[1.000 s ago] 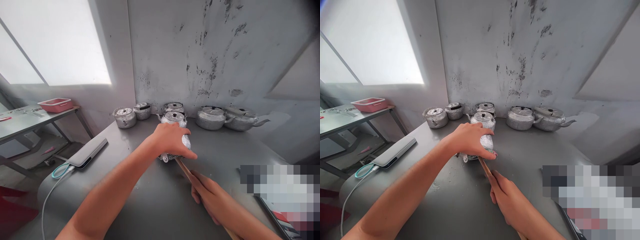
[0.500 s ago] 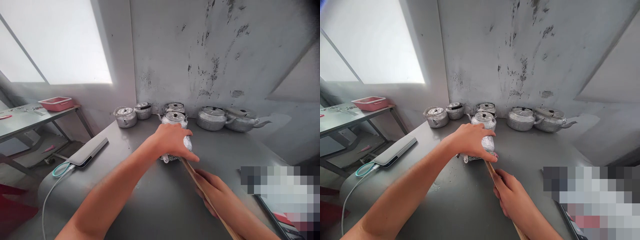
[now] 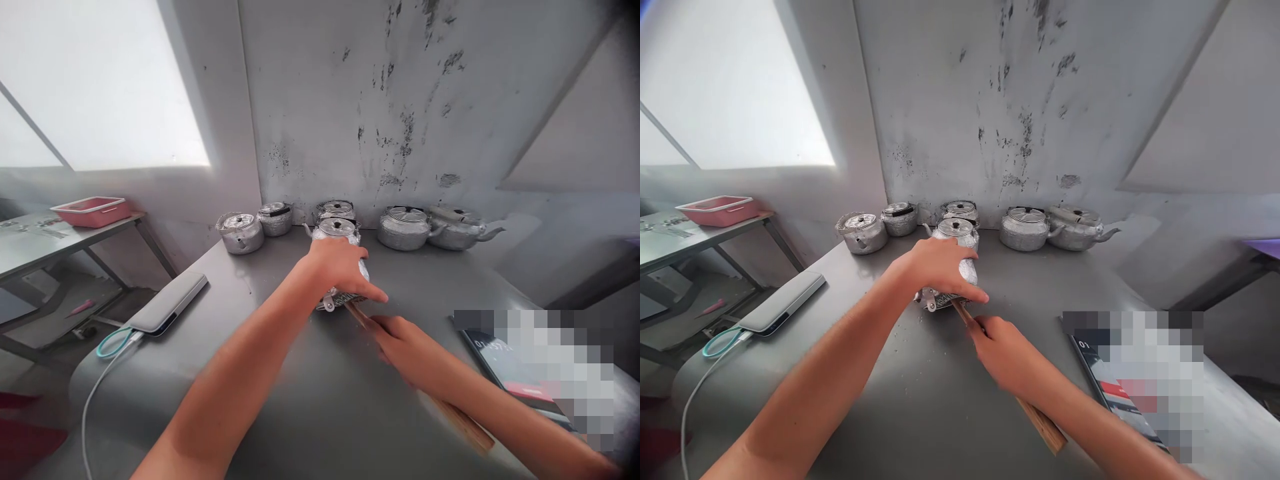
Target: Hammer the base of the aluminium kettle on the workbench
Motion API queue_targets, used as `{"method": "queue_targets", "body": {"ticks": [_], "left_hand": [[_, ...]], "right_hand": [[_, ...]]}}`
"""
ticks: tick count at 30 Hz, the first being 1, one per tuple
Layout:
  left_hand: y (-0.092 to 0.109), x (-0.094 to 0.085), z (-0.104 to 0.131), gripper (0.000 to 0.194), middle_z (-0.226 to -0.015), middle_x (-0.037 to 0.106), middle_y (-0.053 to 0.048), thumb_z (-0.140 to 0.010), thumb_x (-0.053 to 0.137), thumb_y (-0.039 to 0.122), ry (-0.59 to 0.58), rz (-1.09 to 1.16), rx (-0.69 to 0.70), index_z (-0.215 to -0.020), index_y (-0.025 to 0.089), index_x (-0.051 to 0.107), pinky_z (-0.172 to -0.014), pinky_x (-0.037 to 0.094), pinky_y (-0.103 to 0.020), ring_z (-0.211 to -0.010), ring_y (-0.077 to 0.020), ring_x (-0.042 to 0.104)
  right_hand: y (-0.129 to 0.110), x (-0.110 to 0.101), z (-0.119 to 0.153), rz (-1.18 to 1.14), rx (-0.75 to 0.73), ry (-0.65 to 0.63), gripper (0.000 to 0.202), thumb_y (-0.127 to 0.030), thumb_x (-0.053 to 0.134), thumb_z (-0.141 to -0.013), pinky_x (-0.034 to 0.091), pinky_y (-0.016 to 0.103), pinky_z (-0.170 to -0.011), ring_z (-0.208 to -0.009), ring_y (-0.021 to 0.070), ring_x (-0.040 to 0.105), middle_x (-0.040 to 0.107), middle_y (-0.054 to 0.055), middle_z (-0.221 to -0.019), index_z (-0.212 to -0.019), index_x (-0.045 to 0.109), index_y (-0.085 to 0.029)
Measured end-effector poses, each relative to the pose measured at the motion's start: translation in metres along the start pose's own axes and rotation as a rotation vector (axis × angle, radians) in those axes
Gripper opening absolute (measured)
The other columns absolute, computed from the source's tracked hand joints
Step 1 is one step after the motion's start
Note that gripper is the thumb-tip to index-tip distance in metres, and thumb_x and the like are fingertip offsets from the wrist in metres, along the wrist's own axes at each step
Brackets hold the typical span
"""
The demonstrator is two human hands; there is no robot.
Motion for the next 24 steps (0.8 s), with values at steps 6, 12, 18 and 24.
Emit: {"method": "queue_targets", "body": {"ticks": [6,12,18,24], "left_hand": [[0.004,-0.002,-0.002,0.101,-0.138,0.06,-0.009,-0.063,0.054,0.089,-0.027,-0.007,0.009,-0.144,0.029,0.051,-0.091,0.05,-0.04,-0.117,-0.0331,0.059],[0.002,0.0,-0.008,0.098,-0.135,0.063,-0.008,-0.062,0.055,0.088,-0.024,-0.007,0.005,-0.141,0.03,0.054,-0.093,0.048,-0.041,-0.118,-0.0339,0.059],[0.002,-0.002,-0.008,0.097,-0.138,0.061,-0.006,-0.062,0.057,0.087,-0.035,-0.002,0.0,-0.143,0.033,0.052,-0.093,0.048,-0.04,-0.119,-0.0334,0.057],[0.003,-0.001,-0.008,0.095,-0.131,0.064,-0.005,-0.061,0.058,0.087,-0.022,-0.001,0.012,-0.139,0.032,0.055,-0.089,0.049,-0.038,-0.116,-0.033,0.059]], "right_hand": [[0.002,-0.005,0.007,-0.08,-0.062,-0.015,0.051,-0.066,0.031,-0.097,0.033,0.022,-0.041,-0.048,0.0092,0.034,0.036,-0.007,-0.064,-0.078,0.049,-0.022],[0.007,-0.003,0.009,-0.112,-0.059,-0.03,0.048,-0.061,0.032,-0.099,0.032,0.022,-0.041,-0.045,0.008,0.033,0.035,-0.008,-0.063,-0.078,0.048,-0.022],[0.012,-0.002,0.007,-0.129,0.0,-0.021,0.044,-0.059,0.034,-0.099,0.031,0.021,-0.039,-0.043,0.0078,0.031,0.035,-0.008,-0.061,-0.082,0.051,-0.022],[0.014,0.004,0.007,-0.149,0.022,-0.041,0.044,-0.058,0.033,-0.099,0.026,0.022,-0.038,-0.044,0.0089,0.032,0.034,-0.007,-0.061,-0.083,0.052,-0.023]]}}
Point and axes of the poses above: each hand's wrist, its own z-axis away from the middle knuckle, its own x-axis out of the palm, y = z × x, the point moved 2 cm from there along -z, towards the middle knuckle
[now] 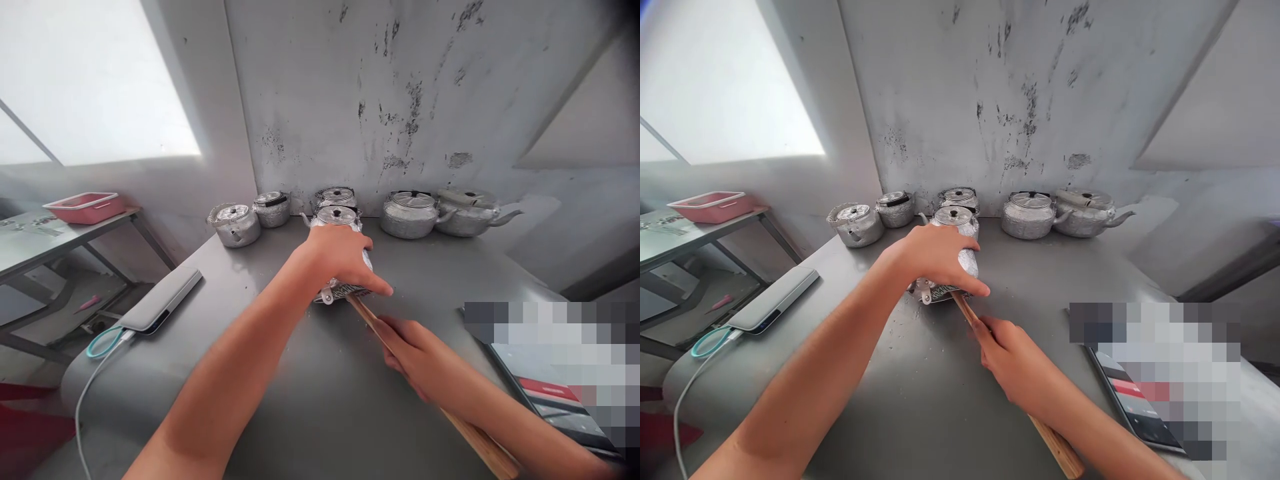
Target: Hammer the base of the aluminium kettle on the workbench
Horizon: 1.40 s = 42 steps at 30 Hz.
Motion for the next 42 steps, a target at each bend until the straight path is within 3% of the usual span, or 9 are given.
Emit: {"method": "queue_targets", "body": {"ticks": [8,18,21,24,29,37,42], "left_hand": [[-0.001,0.001,0.002,0.094,-0.128,0.066,-0.004,-0.062,0.059,0.085,0.011,0.013,0.015,-0.14,0.032,0.055,-0.089,0.05,-0.038,-0.114,-0.0318,0.06],[0.0,0.001,0.004,0.093,-0.127,0.065,-0.005,-0.063,0.059,0.083,0.025,0.005,0.021,-0.14,0.032,0.055,-0.088,0.05,-0.039,-0.111,-0.031,0.061],[-0.001,0.001,0.004,0.089,-0.125,0.066,-0.004,-0.063,0.061,0.08,0.026,0.026,0.007,-0.139,0.034,0.056,-0.086,0.05,-0.037,-0.109,-0.0303,0.062],[-0.001,0.002,0.001,0.084,-0.12,0.069,-0.003,-0.063,0.063,0.073,0.033,0.047,0.003,-0.137,0.033,0.058,-0.083,0.051,-0.036,-0.106,-0.0296,0.063],[-0.001,0.004,-0.003,0.077,-0.119,0.07,-0.002,-0.061,0.065,0.068,0.08,0.058,-0.005,-0.13,0.032,0.063,-0.082,0.051,-0.038,-0.106,-0.0306,0.063],[-0.001,0.003,-0.001,0.073,-0.116,0.071,-0.002,-0.061,0.065,0.066,0.081,0.064,-0.003,-0.125,0.032,0.066,-0.081,0.05,-0.037,-0.104,-0.0303,0.063],[0.0,0.004,-0.001,0.074,-0.112,0.073,-0.001,-0.061,0.065,0.065,0.076,0.072,-0.002,-0.127,0.032,0.064,-0.082,0.051,-0.037,-0.103,-0.0293,0.064]], "right_hand": [[-0.003,0.004,0.006,0.002,-0.04,-0.003,0.045,-0.06,0.034,-0.098,0.027,0.023,-0.04,-0.048,0.0105,0.03,0.034,-0.006,-0.062,-0.076,0.047,-0.024],[0.004,0.012,0.005,-0.013,-0.06,0.017,0.045,-0.06,0.028,-0.1,0.027,0.022,-0.039,-0.047,0.0096,0.031,0.036,-0.006,-0.065,-0.085,0.05,-0.024],[0.004,0.012,0.006,0.031,-0.045,0.012,0.044,-0.059,0.03,-0.1,0.029,0.022,-0.04,-0.047,0.01,0.032,0.033,-0.007,-0.063,-0.079,0.046,-0.024],[0.002,0.01,0.009,0.026,-0.063,0.03,0.042,-0.059,0.027,-0.1,0.031,0.022,-0.041,-0.05,0.0114,0.033,0.033,-0.006,-0.065,-0.086,0.047,-0.025],[0.001,0.006,0.009,0.033,0.02,0.001,0.037,-0.057,0.032,-0.098,0.034,0.023,-0.043,-0.053,0.0139,0.037,0.036,-0.005,-0.065,-0.09,0.048,-0.025],[0.006,0.003,0.003,0.11,-0.196,0.099,0.038,-0.052,0.035,-0.099,0.031,0.026,-0.048,-0.056,0.0151,0.035,0.038,-0.003,-0.065,-0.078,0.05,-0.024],[-0.001,0.004,0.007,0.117,-0.042,0.008,0.035,-0.052,0.038,-0.098,0.03,0.025,-0.044,-0.052,0.0147,0.039,0.039,-0.004,-0.062,-0.079,0.05,-0.025]]}}
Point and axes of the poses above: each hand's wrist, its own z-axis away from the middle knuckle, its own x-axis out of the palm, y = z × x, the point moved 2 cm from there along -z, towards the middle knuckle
